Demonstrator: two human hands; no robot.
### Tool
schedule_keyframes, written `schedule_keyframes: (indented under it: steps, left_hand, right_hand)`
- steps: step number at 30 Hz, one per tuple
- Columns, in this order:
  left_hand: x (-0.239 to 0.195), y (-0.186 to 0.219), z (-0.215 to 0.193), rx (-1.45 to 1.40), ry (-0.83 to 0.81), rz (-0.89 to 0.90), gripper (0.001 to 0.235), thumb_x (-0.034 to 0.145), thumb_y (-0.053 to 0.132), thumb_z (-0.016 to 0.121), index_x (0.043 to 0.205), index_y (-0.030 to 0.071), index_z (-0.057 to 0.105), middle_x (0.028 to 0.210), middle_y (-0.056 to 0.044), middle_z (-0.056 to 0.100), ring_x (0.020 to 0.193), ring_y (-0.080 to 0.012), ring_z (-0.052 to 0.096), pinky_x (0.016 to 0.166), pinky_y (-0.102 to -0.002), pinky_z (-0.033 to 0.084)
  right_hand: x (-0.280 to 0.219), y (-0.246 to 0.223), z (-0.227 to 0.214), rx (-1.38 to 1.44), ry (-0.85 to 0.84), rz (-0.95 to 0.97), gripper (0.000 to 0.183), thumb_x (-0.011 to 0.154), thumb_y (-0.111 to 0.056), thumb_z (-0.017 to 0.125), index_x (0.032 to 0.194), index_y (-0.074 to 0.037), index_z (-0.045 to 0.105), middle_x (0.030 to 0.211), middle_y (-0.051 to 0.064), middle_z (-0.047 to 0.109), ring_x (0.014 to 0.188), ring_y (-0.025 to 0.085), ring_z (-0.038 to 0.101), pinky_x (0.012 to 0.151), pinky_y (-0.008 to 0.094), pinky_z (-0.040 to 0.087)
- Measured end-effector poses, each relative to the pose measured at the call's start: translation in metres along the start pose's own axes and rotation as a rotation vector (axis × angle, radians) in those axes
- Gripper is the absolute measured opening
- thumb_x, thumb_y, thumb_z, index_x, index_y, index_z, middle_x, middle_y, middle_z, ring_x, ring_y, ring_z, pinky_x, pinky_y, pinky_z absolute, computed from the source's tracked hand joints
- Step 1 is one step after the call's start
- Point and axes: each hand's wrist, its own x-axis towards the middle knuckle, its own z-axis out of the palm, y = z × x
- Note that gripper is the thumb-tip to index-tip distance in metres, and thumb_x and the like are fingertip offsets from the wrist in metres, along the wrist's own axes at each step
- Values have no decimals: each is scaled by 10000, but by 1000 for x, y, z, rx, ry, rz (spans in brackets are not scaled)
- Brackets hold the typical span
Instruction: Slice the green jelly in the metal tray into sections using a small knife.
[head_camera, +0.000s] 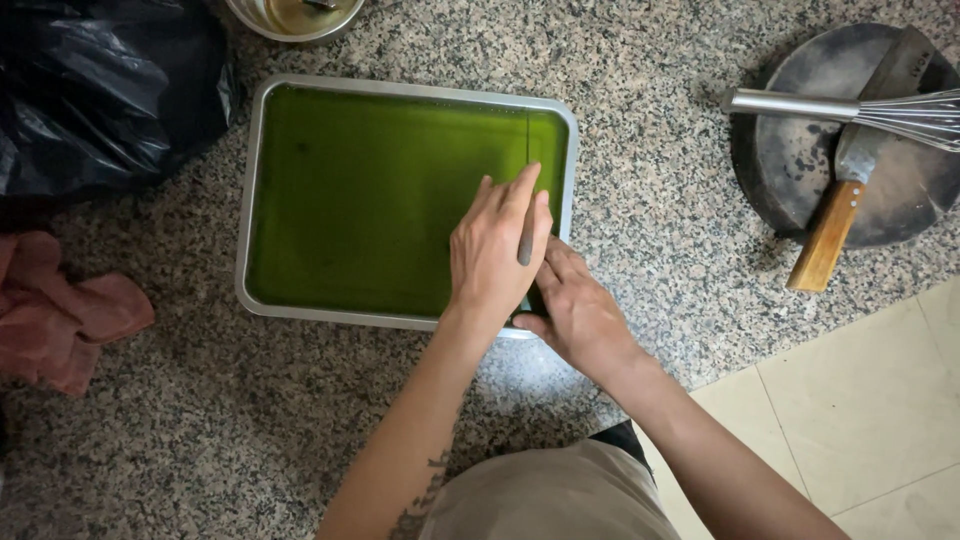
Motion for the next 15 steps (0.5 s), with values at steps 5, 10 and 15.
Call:
schedule_keyframes:
  steps: [5,10,15]
  left_hand:
    - [3,-2,-1,-10,-2,3,387,1247,309,710,1554,103,824,1157,-210,896,1227,-533,869,1147,-648,693]
    - [0,-5,3,-5,-5,7,393,1248,314,700,1543,86,822,1142,-212,898,1196,-514,882,1194,-623,683]
    - [-4,-10,11,21,-18,-22,390,1241,322,704,1545,112,827,1154,-205,900,1232,-550,864,1097,-657,709]
  right_hand:
    - [1,-2,-3,14,-8,7,1068,935,-493,1029,1777,-9,584,1790,205,570,1796,439,422,1418,550,486]
    - [1,-3,-4,2,-10,5,1060,936,-495,1026,1776,-18,589,1799,200,565,1802,434,414,1423,553,478]
    - [1,-5,-5,-2,-35,28,1060,955,-509,1008,1793,-31,569,1809,181,552,1826,409,382,1438,541,458]
